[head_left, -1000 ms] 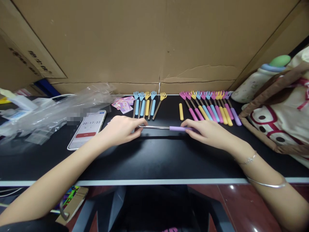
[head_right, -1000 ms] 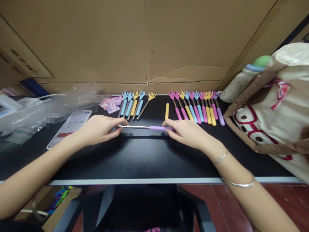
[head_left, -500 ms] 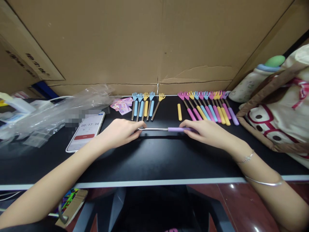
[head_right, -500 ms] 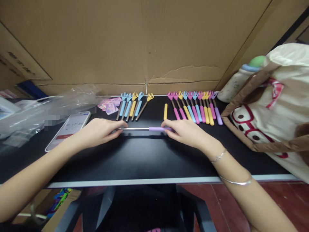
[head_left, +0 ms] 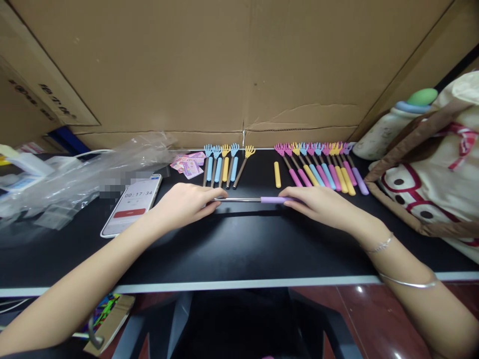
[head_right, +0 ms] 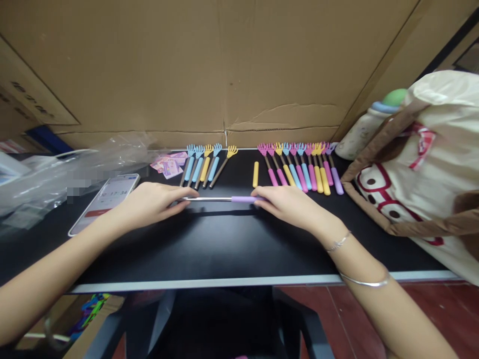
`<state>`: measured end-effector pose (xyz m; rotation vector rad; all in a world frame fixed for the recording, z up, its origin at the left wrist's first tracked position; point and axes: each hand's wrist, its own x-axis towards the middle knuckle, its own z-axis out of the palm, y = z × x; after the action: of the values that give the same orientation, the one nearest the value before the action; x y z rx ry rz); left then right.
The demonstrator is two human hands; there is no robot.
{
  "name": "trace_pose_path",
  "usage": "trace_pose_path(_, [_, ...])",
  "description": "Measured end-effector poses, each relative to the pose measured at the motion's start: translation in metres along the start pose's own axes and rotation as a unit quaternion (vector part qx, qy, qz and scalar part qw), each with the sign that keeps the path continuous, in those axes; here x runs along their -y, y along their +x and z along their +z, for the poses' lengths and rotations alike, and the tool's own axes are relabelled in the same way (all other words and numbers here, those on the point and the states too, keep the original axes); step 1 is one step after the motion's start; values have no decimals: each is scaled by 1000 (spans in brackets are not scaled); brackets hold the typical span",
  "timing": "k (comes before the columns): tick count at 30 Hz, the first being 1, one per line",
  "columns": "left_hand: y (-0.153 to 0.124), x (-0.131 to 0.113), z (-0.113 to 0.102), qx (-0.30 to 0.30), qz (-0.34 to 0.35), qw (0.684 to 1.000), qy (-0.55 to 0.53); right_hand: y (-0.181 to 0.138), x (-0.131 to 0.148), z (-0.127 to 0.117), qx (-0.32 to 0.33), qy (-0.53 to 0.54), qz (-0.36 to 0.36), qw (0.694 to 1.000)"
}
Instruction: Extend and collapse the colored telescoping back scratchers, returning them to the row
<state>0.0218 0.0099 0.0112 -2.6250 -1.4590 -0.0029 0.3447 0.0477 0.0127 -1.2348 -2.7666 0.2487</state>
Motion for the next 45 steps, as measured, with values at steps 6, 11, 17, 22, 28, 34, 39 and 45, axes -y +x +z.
trace_pose_path(6, [0,-1,-2,14,-11,1000,8,1,2,0,14,-16,-3,1000])
trace_pose_path(11, [0,1,-1,-7,-6,1000,-13,1,2,0,23,-1,-6,1000])
trace_pose_path(17, [-1,1,1,-16,12,1000,-19,1,0,2,34,4,0,999])
trace_pose_path(22, [-1,0,0,3,20,1000,-12,1,0,3,43,-5,1,999])
trace_pose_path(28, [0,0,-1,5,25,1000,18,2,2,2,46,-10,1,999])
trace_pose_path(34, [1,-4,-1,18,-13,999,28,3,2,-2,17,9,-4,1000])
trace_pose_path(39, [-2,1,-1,-14,-17,1000,-1,2,3,-2,-33,42,-11,999])
trace_pose_path(45, [-2,4,-3,-17,-23,998,-56,1,1,2,-67,49,-18,996])
